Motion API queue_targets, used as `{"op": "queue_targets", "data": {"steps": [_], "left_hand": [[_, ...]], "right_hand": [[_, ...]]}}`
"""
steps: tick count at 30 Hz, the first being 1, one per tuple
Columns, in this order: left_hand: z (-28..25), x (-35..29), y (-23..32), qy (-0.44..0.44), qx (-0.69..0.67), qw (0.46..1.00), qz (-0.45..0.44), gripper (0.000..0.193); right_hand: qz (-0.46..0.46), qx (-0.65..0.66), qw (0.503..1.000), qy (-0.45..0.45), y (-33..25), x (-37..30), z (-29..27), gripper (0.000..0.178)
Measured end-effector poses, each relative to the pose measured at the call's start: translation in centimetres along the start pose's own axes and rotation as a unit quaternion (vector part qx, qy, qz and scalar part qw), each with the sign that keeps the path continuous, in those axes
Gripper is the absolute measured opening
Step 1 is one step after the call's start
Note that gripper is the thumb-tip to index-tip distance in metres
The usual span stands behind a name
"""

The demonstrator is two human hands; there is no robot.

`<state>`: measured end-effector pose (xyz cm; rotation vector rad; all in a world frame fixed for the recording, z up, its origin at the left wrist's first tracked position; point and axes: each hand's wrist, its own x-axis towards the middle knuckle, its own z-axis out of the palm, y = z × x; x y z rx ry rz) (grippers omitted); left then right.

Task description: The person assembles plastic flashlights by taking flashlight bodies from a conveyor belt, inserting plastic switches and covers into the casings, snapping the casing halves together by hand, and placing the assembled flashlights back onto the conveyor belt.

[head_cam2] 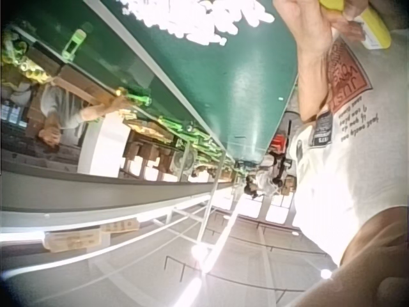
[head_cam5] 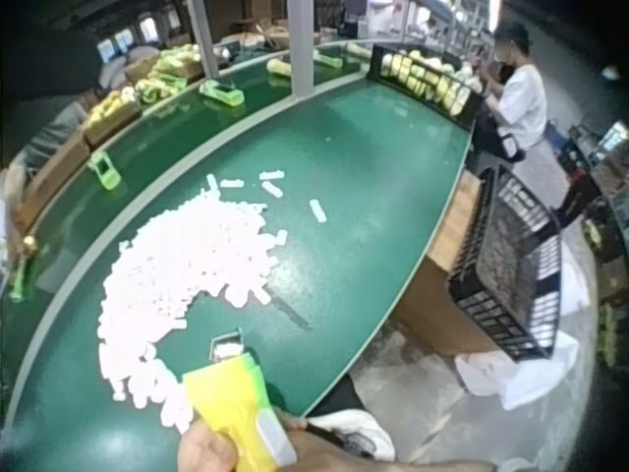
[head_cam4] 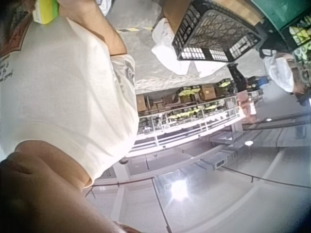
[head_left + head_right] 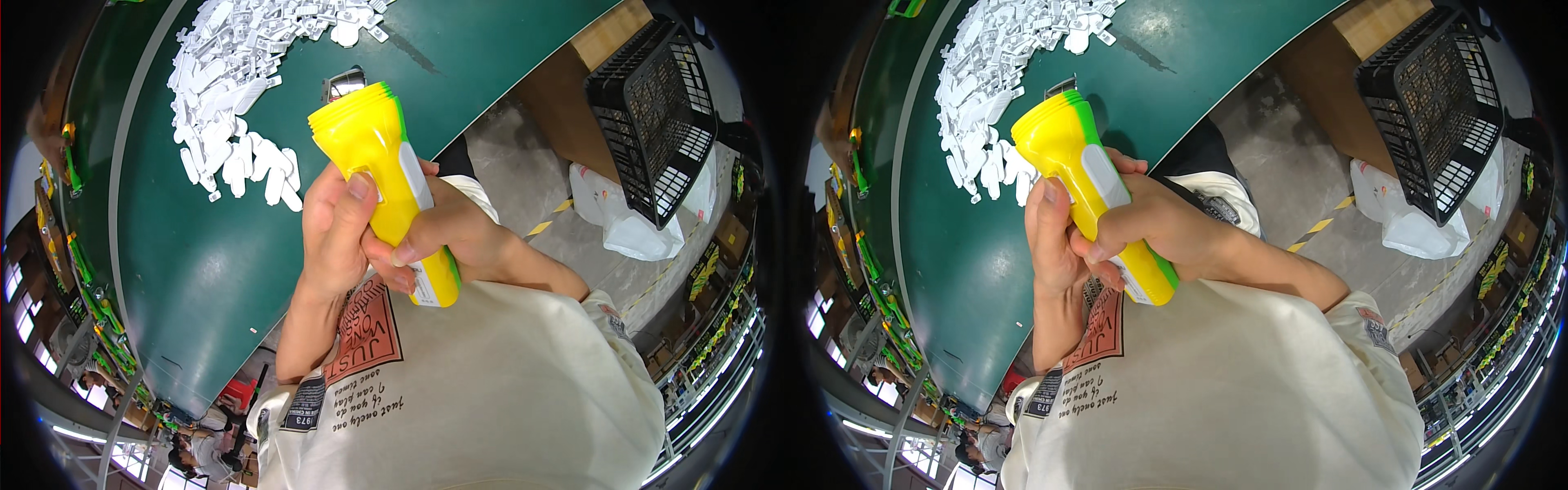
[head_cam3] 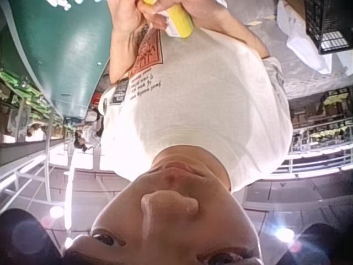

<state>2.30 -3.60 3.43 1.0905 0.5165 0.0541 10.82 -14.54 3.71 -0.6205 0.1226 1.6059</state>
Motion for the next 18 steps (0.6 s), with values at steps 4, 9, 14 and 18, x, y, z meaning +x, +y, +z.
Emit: {"op": "queue_targets", "data": {"steps": [4,9,14,18], "left_hand": [[0.0,0.1,0.1,-0.001,0.005,1.0,-0.002,0.064],[-0.7,0.3,-0.4,-0.042,-0.039,0.998,0.022,0.059],[-1.0,-0.2,-0.1,-0.067,-0.063,0.996,-0.001,0.055],[-0.3,-0.7,-0.2,-0.01,-0.024,1.0,-0.003,0.06]], "right_hand": [[-0.017,-0.002,0.999,-0.046,0.2,0.1,-0.6,0.02],[-0.042,-0.004,0.998,-0.043,0.0,0.1,-0.2,0.022],[-0.015,-0.029,0.999,-0.021,0.4,-0.4,-0.3,0.024],[-0.004,-0.036,0.999,-0.021,0.7,-0.5,-0.5,0.029]]}}
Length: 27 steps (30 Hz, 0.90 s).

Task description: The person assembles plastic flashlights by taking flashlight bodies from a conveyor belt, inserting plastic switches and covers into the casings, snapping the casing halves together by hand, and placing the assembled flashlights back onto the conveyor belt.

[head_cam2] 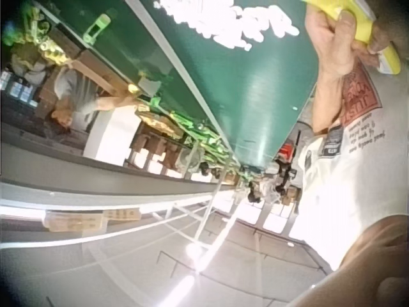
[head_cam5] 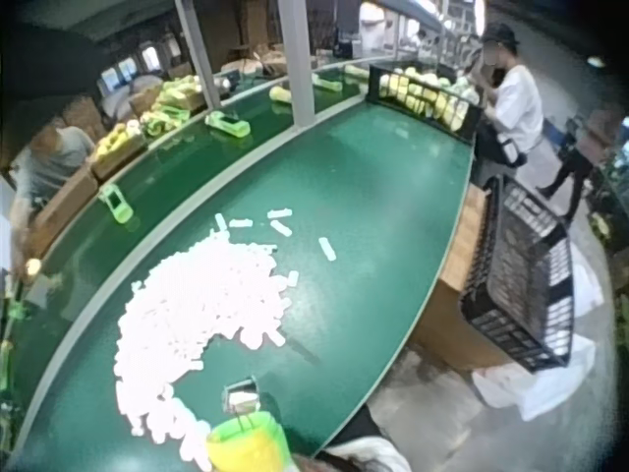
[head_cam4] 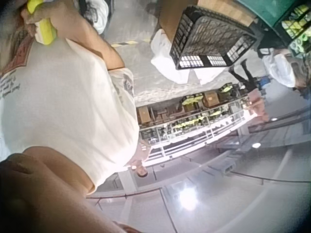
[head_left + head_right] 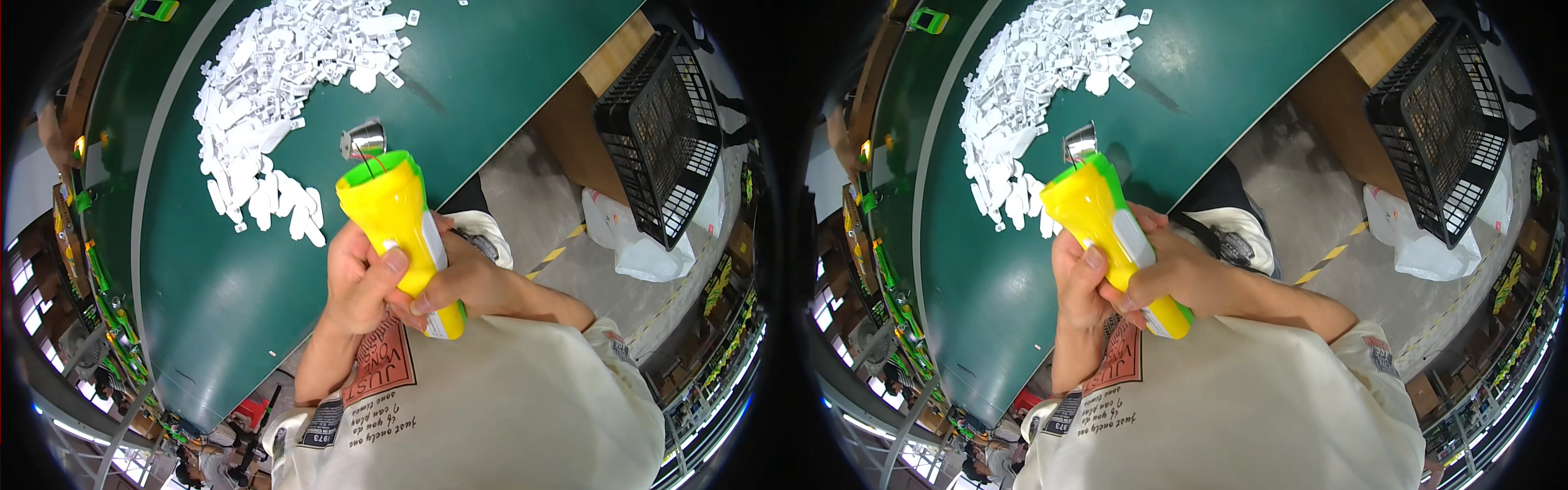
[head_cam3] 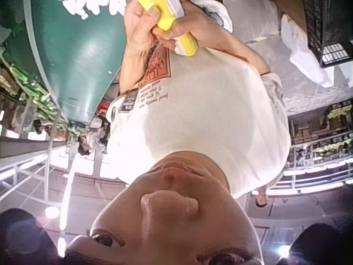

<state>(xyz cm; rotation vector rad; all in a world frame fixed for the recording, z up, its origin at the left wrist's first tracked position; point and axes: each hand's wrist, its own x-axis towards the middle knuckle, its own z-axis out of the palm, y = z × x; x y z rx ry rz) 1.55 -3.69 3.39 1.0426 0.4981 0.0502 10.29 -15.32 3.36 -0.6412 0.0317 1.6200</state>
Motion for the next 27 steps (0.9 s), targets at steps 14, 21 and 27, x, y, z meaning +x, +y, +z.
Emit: {"op": "queue_targets", "data": {"steps": [14,21,27], "left_hand": [[0.0,0.4,0.8,0.021,0.042,0.999,-0.026,0.059],[-0.6,1.0,1.4,0.015,0.038,0.998,-0.053,0.055],[-1.3,2.1,2.1,0.13,-0.055,0.99,-0.011,0.035]], "right_hand": [[0.026,0.053,0.998,-0.018,-0.3,0.9,0.0,0.028],[0.039,0.045,0.998,-0.015,-0.6,0.9,0.4,0.028],[-0.078,-0.08,0.99,0.091,-0.5,2.1,0.9,0.033]]}}
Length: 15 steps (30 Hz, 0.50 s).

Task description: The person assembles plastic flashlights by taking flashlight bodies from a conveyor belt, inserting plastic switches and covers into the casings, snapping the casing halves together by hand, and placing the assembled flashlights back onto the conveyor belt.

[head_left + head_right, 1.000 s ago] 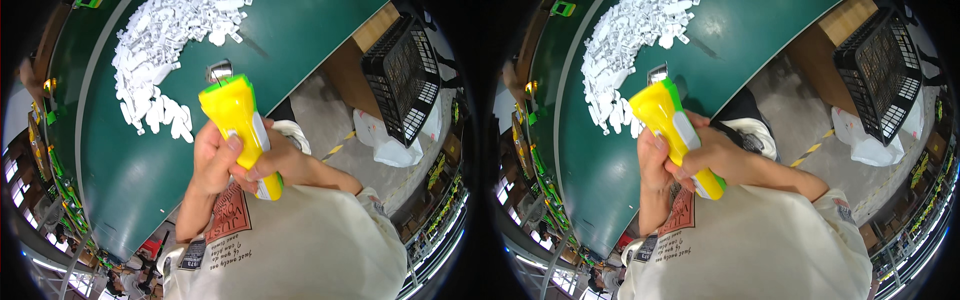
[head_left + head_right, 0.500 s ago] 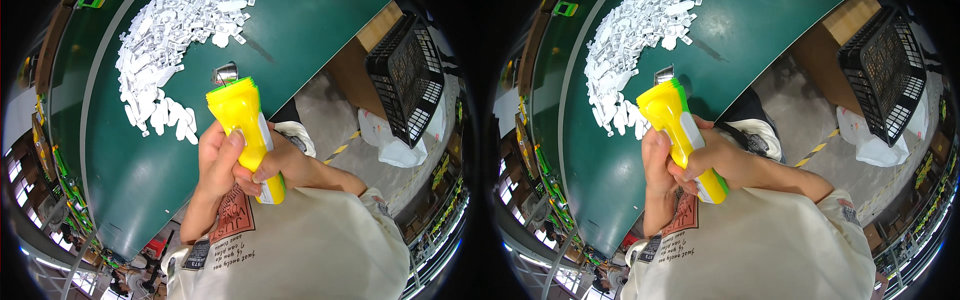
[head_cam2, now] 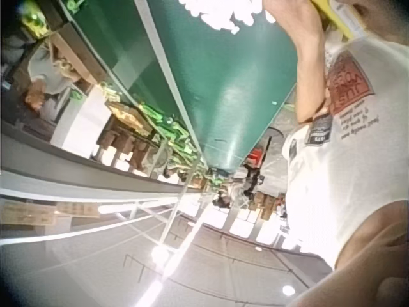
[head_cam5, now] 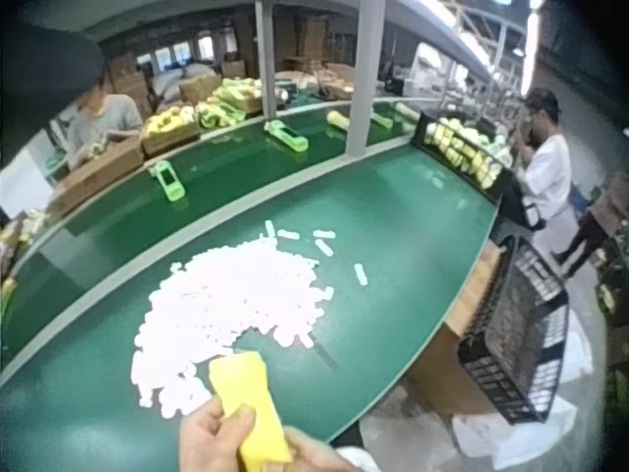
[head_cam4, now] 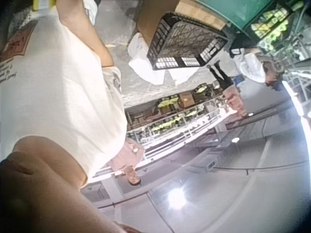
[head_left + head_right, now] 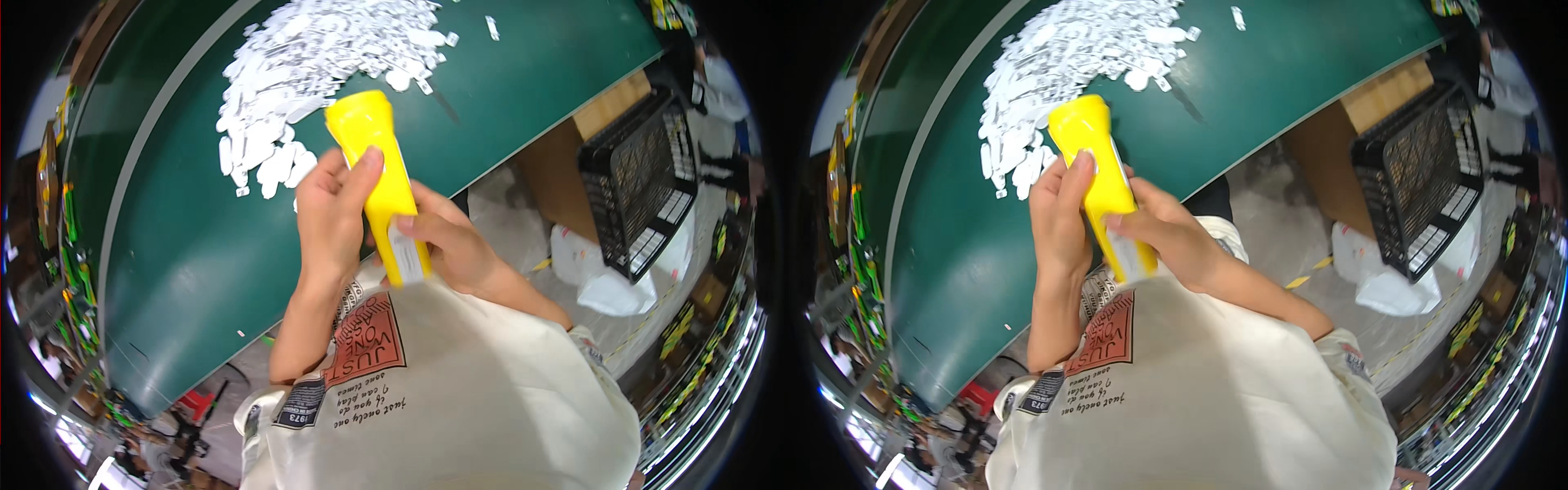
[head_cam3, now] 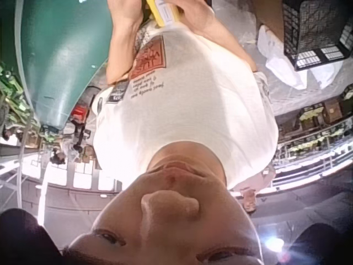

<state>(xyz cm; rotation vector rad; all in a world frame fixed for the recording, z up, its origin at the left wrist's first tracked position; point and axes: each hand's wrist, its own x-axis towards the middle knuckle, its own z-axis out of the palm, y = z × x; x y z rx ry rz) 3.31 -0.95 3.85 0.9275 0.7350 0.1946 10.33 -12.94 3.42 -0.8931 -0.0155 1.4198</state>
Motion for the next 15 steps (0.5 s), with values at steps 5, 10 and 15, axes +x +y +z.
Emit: {"op": "queue_targets", "data": {"steps": [5,10,15], "left_hand": [[-1.3,0.2,1.2,0.057,0.002,0.99,0.131,0.036],[-3.9,-0.3,2.4,-0.137,-0.078,0.98,0.12,0.053],[-4.5,-0.5,2.2,-0.079,-0.073,0.981,0.164,0.038]], "right_hand": [[-0.008,-0.121,0.993,0.009,-1.2,0.8,1.2,0.035],[0.058,0.12,0.962,-0.239,-1.8,1.8,1.1,0.043],[0.04,-0.179,0.982,-0.054,-3.5,2.3,3.9,0.039]]}}
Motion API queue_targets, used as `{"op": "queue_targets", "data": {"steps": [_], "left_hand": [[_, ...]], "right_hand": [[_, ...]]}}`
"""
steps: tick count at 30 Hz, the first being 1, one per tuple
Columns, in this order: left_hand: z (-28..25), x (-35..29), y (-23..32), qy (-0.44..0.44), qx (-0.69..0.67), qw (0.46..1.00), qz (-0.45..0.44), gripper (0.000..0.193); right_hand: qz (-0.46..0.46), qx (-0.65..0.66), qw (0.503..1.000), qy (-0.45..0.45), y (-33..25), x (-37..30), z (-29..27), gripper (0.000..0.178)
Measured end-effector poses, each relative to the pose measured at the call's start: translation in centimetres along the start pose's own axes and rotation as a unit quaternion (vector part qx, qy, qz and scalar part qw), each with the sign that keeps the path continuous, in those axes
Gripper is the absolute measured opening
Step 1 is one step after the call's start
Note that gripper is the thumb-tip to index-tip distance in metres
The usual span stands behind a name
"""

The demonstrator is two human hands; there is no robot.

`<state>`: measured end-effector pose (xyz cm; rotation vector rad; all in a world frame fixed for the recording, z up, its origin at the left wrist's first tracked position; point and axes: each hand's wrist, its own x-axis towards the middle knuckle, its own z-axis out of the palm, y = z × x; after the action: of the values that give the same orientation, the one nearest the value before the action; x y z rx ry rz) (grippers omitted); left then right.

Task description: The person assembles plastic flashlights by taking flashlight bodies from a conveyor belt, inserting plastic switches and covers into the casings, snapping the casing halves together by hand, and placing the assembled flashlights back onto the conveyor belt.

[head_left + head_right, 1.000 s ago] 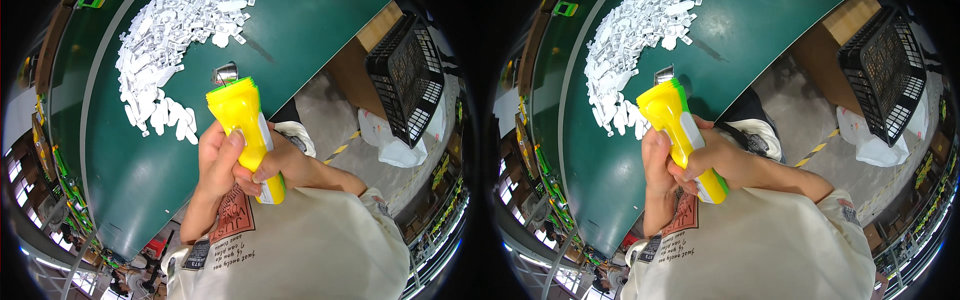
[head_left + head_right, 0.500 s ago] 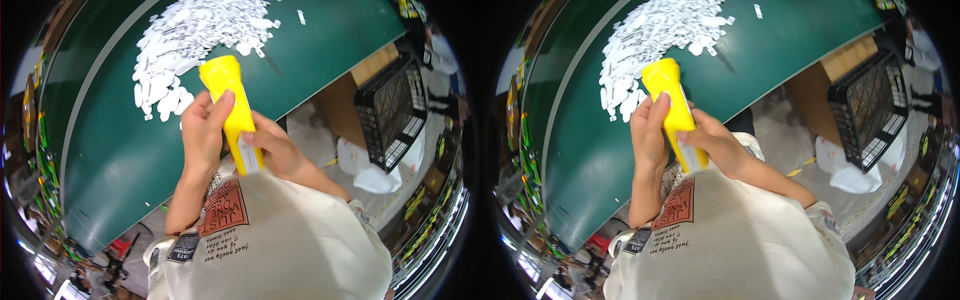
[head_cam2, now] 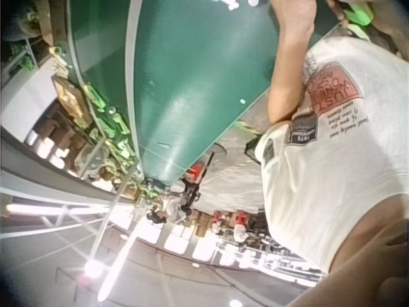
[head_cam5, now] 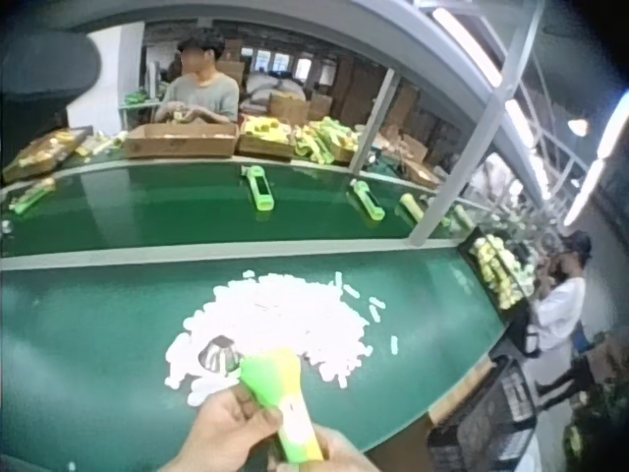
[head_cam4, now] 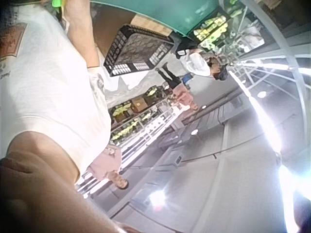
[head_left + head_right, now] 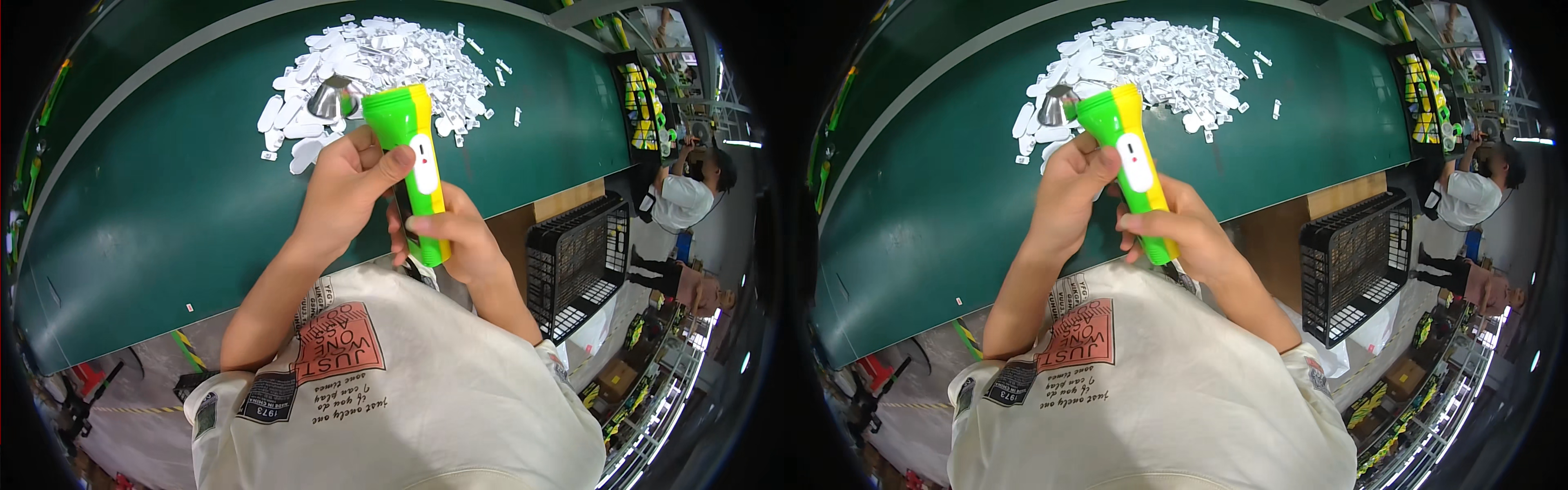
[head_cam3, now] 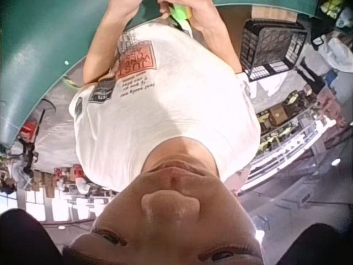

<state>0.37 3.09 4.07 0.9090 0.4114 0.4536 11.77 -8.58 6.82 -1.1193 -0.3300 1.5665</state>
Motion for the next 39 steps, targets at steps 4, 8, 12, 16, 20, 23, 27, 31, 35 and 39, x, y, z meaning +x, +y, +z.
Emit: {"op": "queue_targets", "data": {"steps": [4,8,12,16,20,23,27,31,35,39], "left_hand": [[-0.3,0.1,-0.5,0.038,0.024,0.999,0.02,0.043],[-0.8,0.4,-0.1,-0.022,0.016,1.0,0.004,0.052],[-1.0,0.6,0.0,-0.053,-0.008,0.999,-0.007,0.056],[-2.7,0.8,-0.4,-0.04,0.029,0.999,0.002,0.052],[-4.0,0.3,2.1,0.057,0.065,0.996,0.008,0.042],[-5.4,-0.2,2.6,0.075,0.065,0.995,0.012,0.036],[-7.1,-0.7,3.6,0.116,0.083,0.989,0.026,0.033],[-9.0,-1.7,4.0,0.204,0.119,0.971,0.047,0.03],[-10.5,-1.6,3.8,0.253,0.132,0.958,0.042,0.03],[-11.4,-2.6,5.5,0.307,0.148,0.939,0.038,0.03]], "right_hand": [[0.014,-0.142,0.986,0.088,-0.1,1.1,1.2,0.033],[0.038,-0.111,0.992,0.048,0.0,1.4,1.5,0.023],[0.042,-0.114,0.993,0.009,-0.5,1.8,0.8,0.025],[0.02,-0.162,0.986,0.027,-3.6,3.4,1.3,0.036],[-0.145,-0.417,0.881,0.168,-10.0,9.7,-1.3,0.04],[-0.2,-0.482,0.826,0.212,-17.7,15.8,-1.2,0.04],[-0.322,-0.616,0.64,0.328,-26.5,27.3,-3.2,0.055],[-0.267,-0.668,0.541,0.436,-30.4,36.4,-9.4,0.062],[-0.118,-0.698,0.528,0.469,-29.1,39.0,-18.6,0.068],[-0.05,-0.705,0.534,0.463,-27.7,39.2,-18.7,0.07]]}}
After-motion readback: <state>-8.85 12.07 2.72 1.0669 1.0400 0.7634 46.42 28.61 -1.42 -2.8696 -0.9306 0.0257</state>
